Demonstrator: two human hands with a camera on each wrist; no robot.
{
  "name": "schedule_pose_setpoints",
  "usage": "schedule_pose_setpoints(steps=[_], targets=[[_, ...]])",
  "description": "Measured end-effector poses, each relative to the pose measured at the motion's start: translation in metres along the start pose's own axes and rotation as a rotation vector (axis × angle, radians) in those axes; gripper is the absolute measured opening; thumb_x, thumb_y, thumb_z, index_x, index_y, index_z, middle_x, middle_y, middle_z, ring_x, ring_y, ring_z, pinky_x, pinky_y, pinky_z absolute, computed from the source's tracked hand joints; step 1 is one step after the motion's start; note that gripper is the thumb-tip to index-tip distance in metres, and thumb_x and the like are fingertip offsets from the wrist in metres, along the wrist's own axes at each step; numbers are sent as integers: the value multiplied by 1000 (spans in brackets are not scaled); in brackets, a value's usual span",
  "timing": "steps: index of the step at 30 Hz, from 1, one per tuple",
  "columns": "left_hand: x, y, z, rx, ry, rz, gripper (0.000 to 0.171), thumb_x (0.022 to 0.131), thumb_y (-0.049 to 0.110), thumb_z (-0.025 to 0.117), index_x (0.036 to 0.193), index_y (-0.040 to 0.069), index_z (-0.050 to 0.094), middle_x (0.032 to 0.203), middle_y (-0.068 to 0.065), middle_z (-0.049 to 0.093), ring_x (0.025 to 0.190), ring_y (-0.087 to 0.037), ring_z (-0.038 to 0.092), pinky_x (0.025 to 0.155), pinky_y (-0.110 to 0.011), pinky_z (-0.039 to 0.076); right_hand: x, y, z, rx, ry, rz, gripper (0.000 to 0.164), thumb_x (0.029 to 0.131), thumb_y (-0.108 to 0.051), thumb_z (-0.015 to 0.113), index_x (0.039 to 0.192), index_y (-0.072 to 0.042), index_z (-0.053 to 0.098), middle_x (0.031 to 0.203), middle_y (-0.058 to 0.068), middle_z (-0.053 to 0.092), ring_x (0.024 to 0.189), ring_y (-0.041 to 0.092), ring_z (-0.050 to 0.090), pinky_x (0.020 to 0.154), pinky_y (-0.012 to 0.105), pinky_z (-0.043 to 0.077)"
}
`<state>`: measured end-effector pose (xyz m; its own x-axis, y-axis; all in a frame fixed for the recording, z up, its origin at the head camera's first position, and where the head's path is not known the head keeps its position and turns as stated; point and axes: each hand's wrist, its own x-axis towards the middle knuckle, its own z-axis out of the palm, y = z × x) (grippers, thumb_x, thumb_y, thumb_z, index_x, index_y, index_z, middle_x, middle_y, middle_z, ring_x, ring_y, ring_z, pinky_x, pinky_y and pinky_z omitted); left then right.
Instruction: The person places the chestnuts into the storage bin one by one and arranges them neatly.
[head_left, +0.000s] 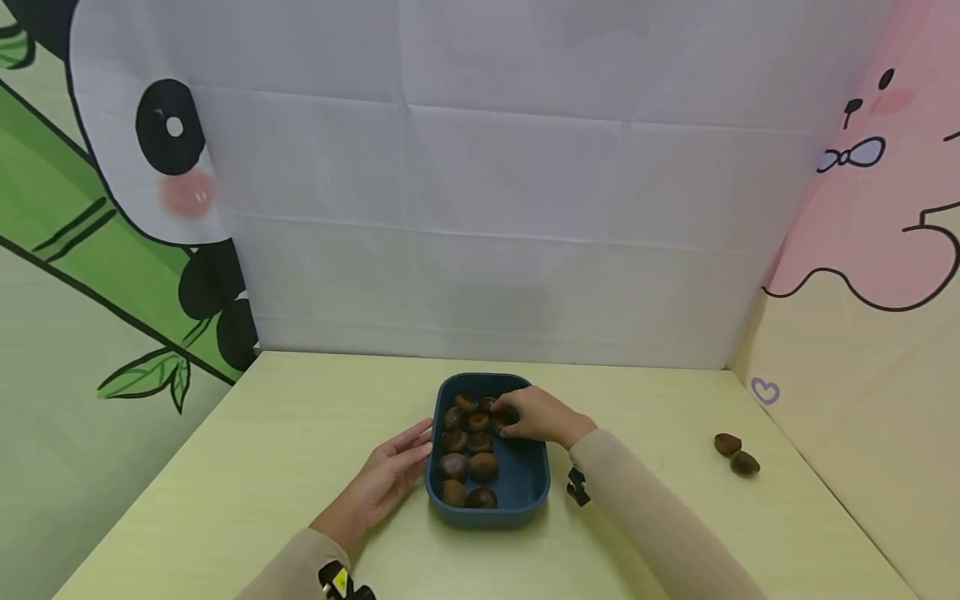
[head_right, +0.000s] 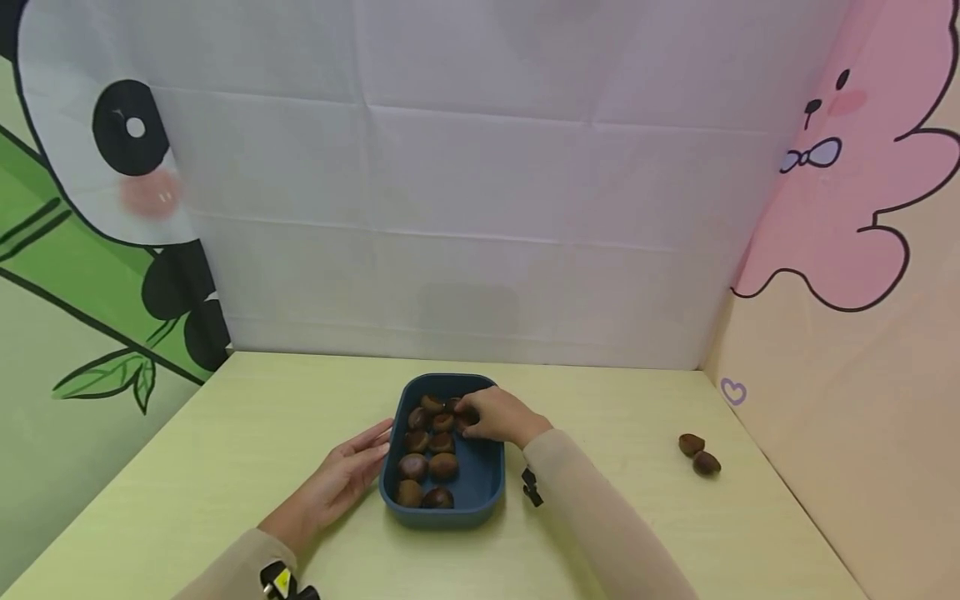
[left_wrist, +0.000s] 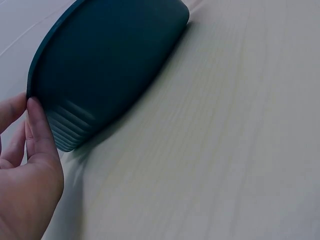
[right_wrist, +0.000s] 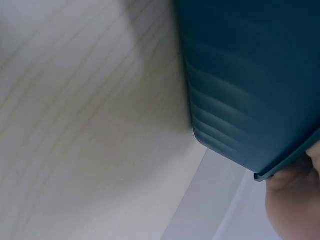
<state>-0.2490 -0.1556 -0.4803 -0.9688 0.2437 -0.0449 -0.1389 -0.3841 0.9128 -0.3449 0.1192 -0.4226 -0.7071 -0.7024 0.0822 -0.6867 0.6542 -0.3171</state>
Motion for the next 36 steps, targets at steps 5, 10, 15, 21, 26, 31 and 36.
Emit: schedule_pose_setpoints(steps=[5, 10, 15, 21, 26, 31, 36], targets=[[0, 2, 0, -2, 4, -1, 60, 101, 2, 57, 155, -1, 32, 131, -7, 54, 114, -10, 60, 101, -24, 47, 1, 1, 0, 43, 21, -7, 38, 91, -18, 77, 127, -8, 68, 126, 7, 66, 116, 24, 62, 96, 39, 52], [0, 2, -1, -3, 7, 0, 59, 102, 2, 57, 155, -1, 32, 130, -8, 54, 114, -10, 60, 101, -24, 47, 0, 1, 0, 70, 43, -24, 38, 92, -19, 75, 128, -7, 68, 127, 7, 66, 115, 24, 62, 95, 39, 52], [0, 0, -1, -1, 11, 10, 58, 101, 1, 57, 155, -1, 33, 131, -7, 55, 114, -11, 60, 100, -25, 48, -6, 0, -2, 176, 88, -43, 39, 93, -17, 74, 129, -5, 66, 126, 11, 66, 115, 28, 62, 94, 44, 53], [0, 0, -1, 2, 25, 11, 58, 100, 1, 58, 154, 0, 36, 132, -7, 55, 115, -12, 60, 100, -26, 48, -22, 2, -8, 250, 130, -57, 40, 95, -19, 72, 131, -4, 64, 129, 12, 65, 118, 27, 62, 97, 47, 51], [-2, 0, 0, 22, 32, 19, 57, 100, 1, 58, 153, -2, 36, 132, -7, 57, 115, -11, 60, 100, -26, 48, -42, 2, -22, 254, 133, -42, 41, 96, -22, 71, 133, -5, 63, 129, 9, 65, 119, 26, 60, 99, 52, 49], [-4, 3, 1, 38, 17, 21, 58, 101, 3, 58, 153, -3, 34, 134, -9, 55, 116, -10, 59, 101, -25, 47, -64, 9, -38, 208, 151, -29, 40, 96, -22, 70, 131, -3, 63, 128, 11, 65, 116, 27, 62, 98, 50, 50], [-6, 4, 3, 39, 17, 15, 59, 101, 2, 58, 154, -3, 34, 137, -13, 53, 115, -11, 59, 100, -25, 48, -85, 20, -51, 160, 173, 9, 38, 95, -20, 71, 130, -7, 64, 128, 9, 66, 115, 26, 63, 97, 50, 51]])
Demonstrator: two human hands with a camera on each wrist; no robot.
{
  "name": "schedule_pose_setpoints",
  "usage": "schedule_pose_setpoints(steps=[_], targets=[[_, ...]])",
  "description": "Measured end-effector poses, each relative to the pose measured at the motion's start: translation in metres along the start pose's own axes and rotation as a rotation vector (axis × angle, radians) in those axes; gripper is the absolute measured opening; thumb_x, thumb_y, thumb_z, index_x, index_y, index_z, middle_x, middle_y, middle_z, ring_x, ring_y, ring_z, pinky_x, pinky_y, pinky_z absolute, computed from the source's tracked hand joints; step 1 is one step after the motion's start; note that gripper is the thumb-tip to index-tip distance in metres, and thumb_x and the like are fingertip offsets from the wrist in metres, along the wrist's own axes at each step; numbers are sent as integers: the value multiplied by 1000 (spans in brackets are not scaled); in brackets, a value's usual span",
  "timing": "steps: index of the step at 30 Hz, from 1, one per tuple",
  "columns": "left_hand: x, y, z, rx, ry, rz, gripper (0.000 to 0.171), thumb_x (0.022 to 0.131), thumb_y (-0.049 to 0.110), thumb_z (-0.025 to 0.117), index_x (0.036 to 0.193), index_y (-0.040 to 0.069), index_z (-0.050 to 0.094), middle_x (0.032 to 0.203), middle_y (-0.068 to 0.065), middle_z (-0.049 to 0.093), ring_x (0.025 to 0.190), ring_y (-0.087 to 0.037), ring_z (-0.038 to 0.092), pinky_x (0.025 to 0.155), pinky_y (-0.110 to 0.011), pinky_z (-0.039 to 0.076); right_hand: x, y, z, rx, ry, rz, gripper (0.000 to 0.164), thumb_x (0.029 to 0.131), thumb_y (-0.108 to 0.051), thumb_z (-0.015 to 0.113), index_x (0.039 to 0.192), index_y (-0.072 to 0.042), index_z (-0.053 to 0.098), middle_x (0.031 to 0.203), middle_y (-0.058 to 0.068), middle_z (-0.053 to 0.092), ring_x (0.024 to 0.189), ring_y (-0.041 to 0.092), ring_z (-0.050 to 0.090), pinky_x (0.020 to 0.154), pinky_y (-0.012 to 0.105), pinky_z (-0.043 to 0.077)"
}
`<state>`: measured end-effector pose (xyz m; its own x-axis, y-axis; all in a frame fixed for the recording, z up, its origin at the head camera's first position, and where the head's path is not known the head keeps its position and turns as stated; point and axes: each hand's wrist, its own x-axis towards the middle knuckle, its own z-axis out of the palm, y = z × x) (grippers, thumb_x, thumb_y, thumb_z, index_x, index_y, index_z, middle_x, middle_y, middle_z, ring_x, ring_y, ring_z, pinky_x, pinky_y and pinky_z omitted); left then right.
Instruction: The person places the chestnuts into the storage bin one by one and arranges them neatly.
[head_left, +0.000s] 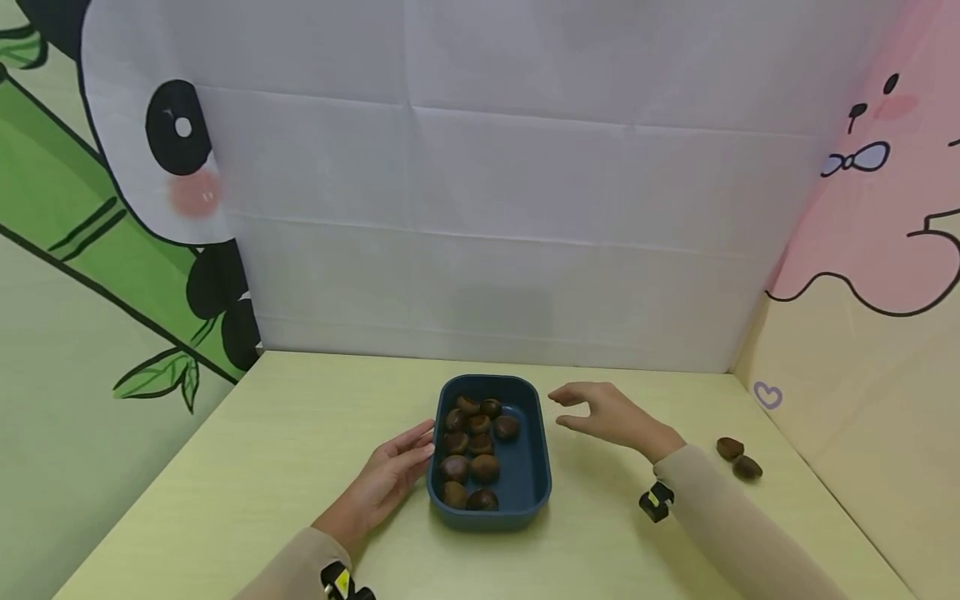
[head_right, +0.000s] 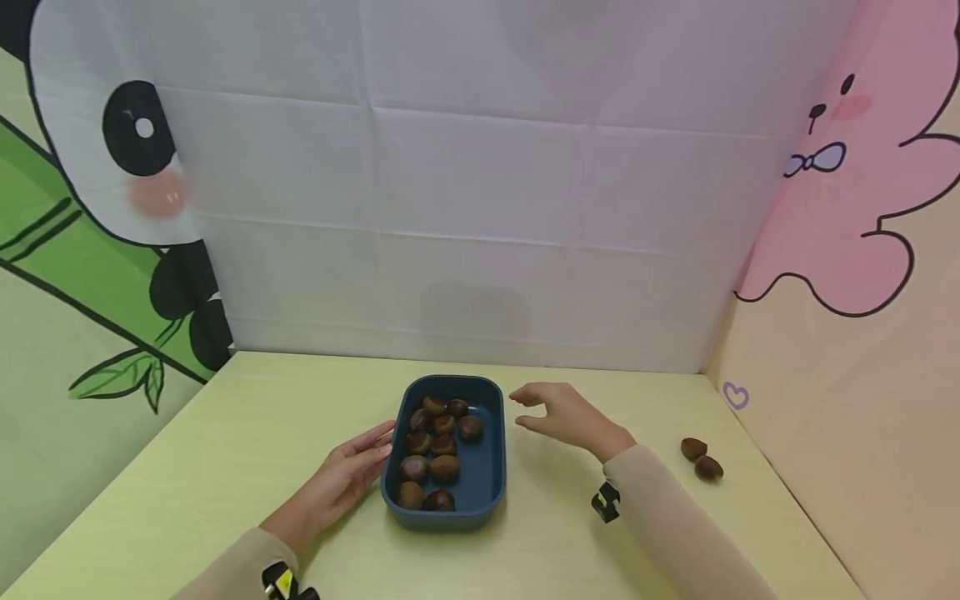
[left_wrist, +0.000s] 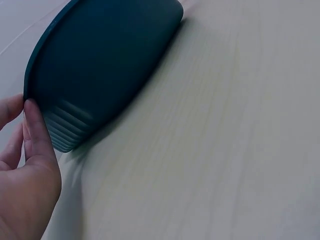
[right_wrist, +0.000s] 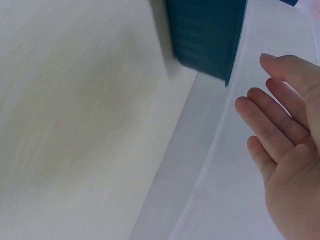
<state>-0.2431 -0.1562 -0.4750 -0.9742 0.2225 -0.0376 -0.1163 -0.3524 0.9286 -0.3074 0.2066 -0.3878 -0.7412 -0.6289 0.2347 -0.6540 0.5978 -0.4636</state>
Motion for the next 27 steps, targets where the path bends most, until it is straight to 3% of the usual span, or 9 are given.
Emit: schedule_pose_setpoints(steps=[8, 17, 27], targets=[[0, -2, 0, -5, 6, 3, 58, 100, 1, 58, 153, -4, 35, 138, -14, 53, 116, -12, 60, 100, -26, 48, -35, 18, -31, -69, 47, 79, 38, 95, -19, 72, 130, -7, 65, 126, 9, 66, 114, 29, 64, 96, 52, 51], [1, -4, 1, -17, 16, 2, 57, 100, 1, 58, 152, -4, 36, 140, -15, 51, 119, -13, 57, 101, -26, 48, -92, 49, -61, -124, 142, 167, 36, 95, -24, 72, 127, -7, 67, 121, 11, 68, 108, 29, 66, 91, 55, 52], [1, -1, 1, -32, 19, -8, 57, 101, 0, 57, 153, -4, 34, 140, -13, 52, 118, -12, 58, 100, -26, 48, -152, 87, -79, -193, 170, 313, 37, 95, -25, 72, 125, -4, 67, 118, 15, 69, 103, 36, 66, 86, 60, 51]])
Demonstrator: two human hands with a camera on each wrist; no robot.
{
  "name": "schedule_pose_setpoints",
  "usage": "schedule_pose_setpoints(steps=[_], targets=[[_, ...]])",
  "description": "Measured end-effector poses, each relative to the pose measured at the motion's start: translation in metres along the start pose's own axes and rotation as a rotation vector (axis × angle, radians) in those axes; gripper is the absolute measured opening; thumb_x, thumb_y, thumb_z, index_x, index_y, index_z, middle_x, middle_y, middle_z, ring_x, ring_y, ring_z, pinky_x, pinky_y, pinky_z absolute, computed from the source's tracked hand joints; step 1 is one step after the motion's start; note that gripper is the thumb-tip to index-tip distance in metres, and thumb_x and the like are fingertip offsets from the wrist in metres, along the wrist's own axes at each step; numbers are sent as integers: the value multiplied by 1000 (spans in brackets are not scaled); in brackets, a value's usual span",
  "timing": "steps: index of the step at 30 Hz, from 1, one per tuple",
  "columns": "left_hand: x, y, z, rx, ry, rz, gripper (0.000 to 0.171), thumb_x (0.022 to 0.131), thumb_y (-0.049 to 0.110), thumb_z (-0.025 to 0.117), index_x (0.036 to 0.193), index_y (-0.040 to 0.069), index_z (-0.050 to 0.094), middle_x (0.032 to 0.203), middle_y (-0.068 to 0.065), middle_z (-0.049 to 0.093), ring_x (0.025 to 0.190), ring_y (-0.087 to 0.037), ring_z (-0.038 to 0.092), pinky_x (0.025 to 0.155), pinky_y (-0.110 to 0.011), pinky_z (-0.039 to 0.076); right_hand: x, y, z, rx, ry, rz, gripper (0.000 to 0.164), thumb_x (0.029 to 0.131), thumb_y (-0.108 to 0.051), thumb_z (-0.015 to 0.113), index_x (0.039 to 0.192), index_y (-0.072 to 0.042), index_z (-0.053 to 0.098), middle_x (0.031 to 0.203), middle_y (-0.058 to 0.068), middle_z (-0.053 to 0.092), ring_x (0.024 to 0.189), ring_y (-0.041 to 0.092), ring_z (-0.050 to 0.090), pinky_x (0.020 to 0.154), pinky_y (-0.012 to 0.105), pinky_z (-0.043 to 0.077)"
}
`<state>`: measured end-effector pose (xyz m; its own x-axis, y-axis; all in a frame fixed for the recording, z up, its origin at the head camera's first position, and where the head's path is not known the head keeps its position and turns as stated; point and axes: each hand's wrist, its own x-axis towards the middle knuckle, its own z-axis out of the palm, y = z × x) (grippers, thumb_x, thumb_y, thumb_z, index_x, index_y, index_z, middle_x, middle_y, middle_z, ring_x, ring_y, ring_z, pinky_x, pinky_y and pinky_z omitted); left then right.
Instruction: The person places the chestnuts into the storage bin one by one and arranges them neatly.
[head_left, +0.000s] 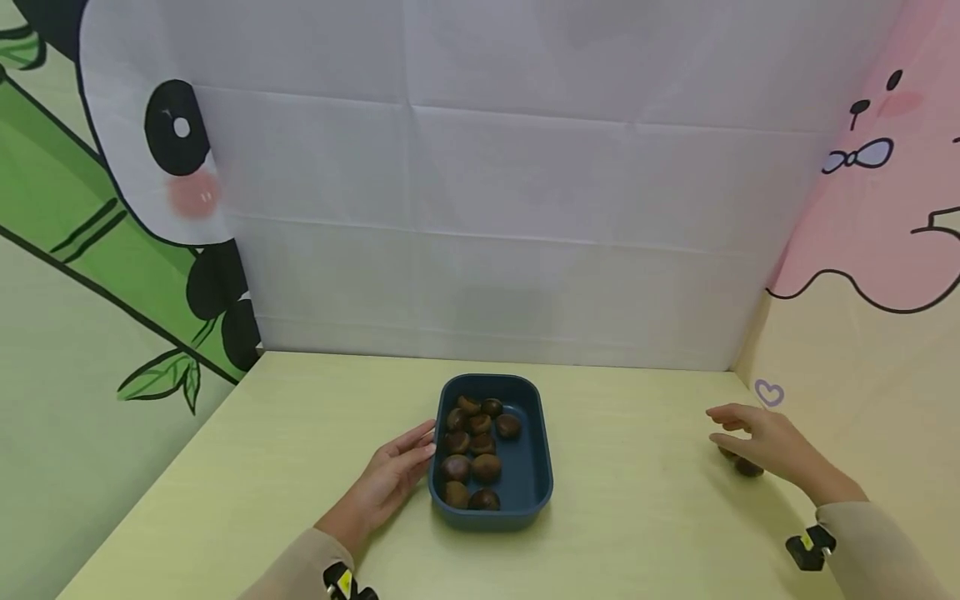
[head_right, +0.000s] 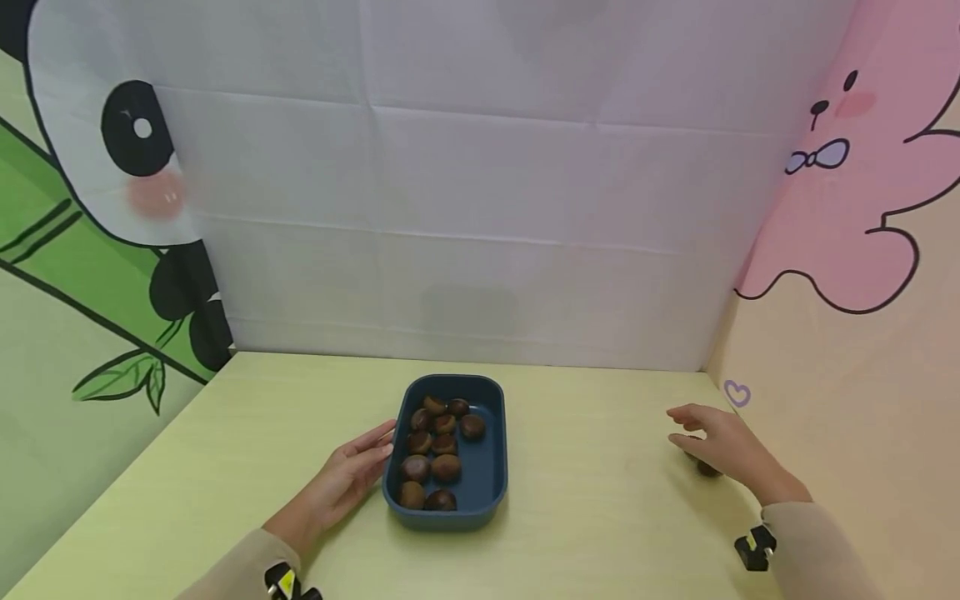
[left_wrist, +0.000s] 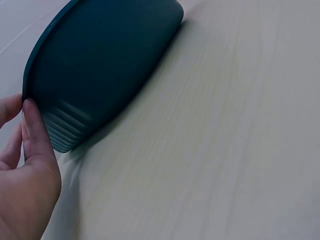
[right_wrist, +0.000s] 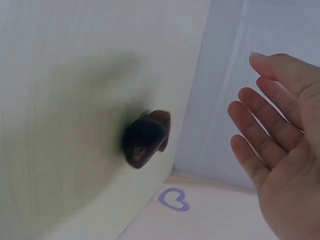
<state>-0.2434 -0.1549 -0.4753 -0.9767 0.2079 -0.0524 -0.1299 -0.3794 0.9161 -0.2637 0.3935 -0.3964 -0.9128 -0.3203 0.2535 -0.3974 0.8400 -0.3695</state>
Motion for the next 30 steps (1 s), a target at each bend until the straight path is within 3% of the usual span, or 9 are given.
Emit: schedule_pose_setpoints(steps=[8, 13, 19, 30], targets=[[-1, 0, -1, -14, -10, 1, 57, 101, -1, 56, 153, -3, 34, 138, -11, 53, 118, -12, 58, 100, -26, 48, -31, 41, 6, 61, -94, 233, 55, 96, -35, 68, 131, 7, 59, 119, 28, 65, 108, 46, 62, 83, 62, 51], [-2, 0, -2, -16, -12, 1, 57, 101, 0, 56, 153, -3, 34, 136, -10, 55, 119, -12, 59, 101, -26, 48, -39, 54, 11, 78, -182, 356, 70, 98, -46, 62, 135, 13, 51, 123, 34, 60, 112, 52, 57, 86, 63, 48], [-4, 0, -3, -22, -20, -2, 58, 101, 0, 56, 154, -3, 33, 138, -10, 53, 119, -12, 58, 102, -26, 47, -42, 55, 13, 84, -204, 377, 71, 101, -47, 56, 135, 15, 50, 119, 33, 62, 109, 52, 57, 86, 61, 50], [-2, -1, -3, -24, -12, -2, 58, 100, -1, 57, 154, -3, 34, 141, -12, 51, 120, -12, 58, 101, -26, 47, -43, 52, 11, 64, -202, 391, 69, 101, -47, 57, 132, 14, 54, 118, 33, 62, 111, 56, 54, 86, 62, 49]])
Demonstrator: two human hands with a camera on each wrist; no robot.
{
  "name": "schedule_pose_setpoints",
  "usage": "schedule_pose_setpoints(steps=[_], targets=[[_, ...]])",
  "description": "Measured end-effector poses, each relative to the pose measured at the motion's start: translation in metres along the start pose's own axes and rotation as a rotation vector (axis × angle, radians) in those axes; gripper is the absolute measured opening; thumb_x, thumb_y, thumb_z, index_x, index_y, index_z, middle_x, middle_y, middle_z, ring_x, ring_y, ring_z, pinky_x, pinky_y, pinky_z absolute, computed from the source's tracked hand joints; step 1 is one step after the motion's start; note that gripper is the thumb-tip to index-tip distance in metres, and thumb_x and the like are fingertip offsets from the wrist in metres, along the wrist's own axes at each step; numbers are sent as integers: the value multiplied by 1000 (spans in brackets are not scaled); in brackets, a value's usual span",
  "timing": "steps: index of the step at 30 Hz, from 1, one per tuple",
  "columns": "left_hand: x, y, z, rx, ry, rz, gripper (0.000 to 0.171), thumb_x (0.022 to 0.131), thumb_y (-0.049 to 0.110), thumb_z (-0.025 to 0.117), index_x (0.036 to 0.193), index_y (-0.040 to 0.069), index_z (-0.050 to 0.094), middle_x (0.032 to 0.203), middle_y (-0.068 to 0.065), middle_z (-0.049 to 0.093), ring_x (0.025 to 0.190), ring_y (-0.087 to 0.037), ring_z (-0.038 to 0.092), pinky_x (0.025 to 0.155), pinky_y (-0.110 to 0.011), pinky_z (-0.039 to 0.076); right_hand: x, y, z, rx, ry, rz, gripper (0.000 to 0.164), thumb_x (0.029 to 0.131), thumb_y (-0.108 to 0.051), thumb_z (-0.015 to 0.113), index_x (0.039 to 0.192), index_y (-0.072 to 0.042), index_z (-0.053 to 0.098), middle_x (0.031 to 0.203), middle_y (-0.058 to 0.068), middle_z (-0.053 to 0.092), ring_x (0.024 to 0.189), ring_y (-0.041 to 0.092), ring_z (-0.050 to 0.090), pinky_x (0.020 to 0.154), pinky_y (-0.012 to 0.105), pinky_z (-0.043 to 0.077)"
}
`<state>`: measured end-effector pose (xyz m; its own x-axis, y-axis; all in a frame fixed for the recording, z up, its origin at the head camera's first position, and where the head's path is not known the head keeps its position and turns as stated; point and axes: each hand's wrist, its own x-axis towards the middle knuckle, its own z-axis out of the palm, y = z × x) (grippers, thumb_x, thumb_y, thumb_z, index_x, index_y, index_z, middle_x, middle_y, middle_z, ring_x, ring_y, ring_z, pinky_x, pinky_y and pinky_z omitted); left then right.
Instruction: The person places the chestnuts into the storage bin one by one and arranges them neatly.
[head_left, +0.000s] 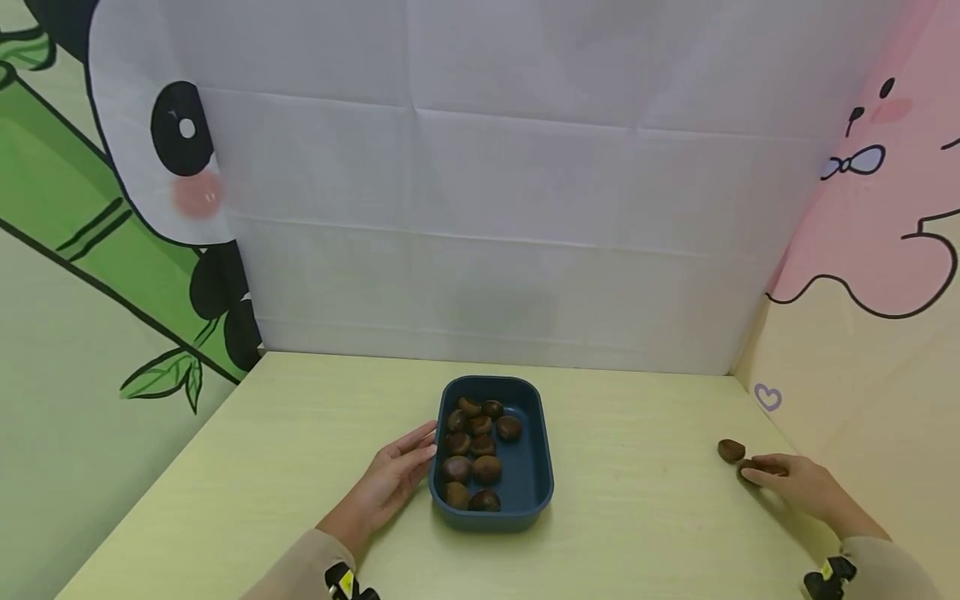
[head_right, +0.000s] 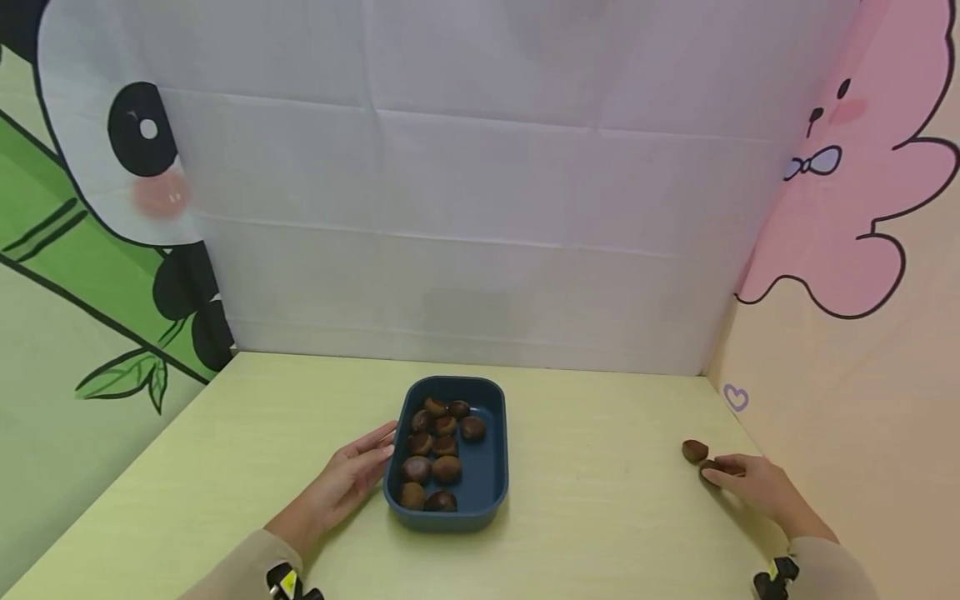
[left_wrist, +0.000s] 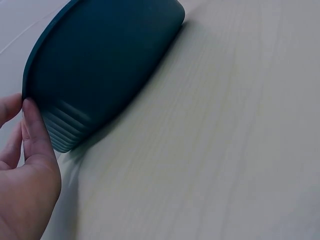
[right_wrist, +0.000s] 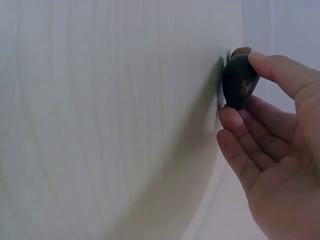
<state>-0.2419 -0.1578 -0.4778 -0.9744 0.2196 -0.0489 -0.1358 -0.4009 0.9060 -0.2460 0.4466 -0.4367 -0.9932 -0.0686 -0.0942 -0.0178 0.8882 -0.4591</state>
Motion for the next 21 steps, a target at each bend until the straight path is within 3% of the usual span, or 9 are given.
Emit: schedule_pose_setpoints(steps=[5, 11, 21], targets=[[0, 0, -1, -2, -6, 1, 58, 101, 0, 56, 154, -3, 33, 139, -11, 52, 120, -12, 57, 102, -26, 47, -3, -1, -2, 4, 20, -16, 68, 101, -47, 57, 133, 13, 54, 119, 33, 62, 111, 56, 54, 84, 63, 49], [0, 0, 0, -9, -10, 3, 58, 101, -1, 56, 154, -3, 33, 137, -11, 52, 119, -12, 58, 102, -25, 47, -4, -2, -3, 4, 108, -71, 64, 99, -45, 61, 131, 11, 58, 118, 30, 64, 109, 52, 58, 81, 60, 51], [1, 0, 0, 6, -14, -2, 58, 102, 1, 55, 155, -2, 32, 145, -15, 48, 119, -10, 58, 103, -25, 46, 7, -28, -1, 24, 146, -145, 61, 97, -44, 65, 132, 5, 61, 113, 17, 69, 104, 39, 63, 81, 54, 52]])
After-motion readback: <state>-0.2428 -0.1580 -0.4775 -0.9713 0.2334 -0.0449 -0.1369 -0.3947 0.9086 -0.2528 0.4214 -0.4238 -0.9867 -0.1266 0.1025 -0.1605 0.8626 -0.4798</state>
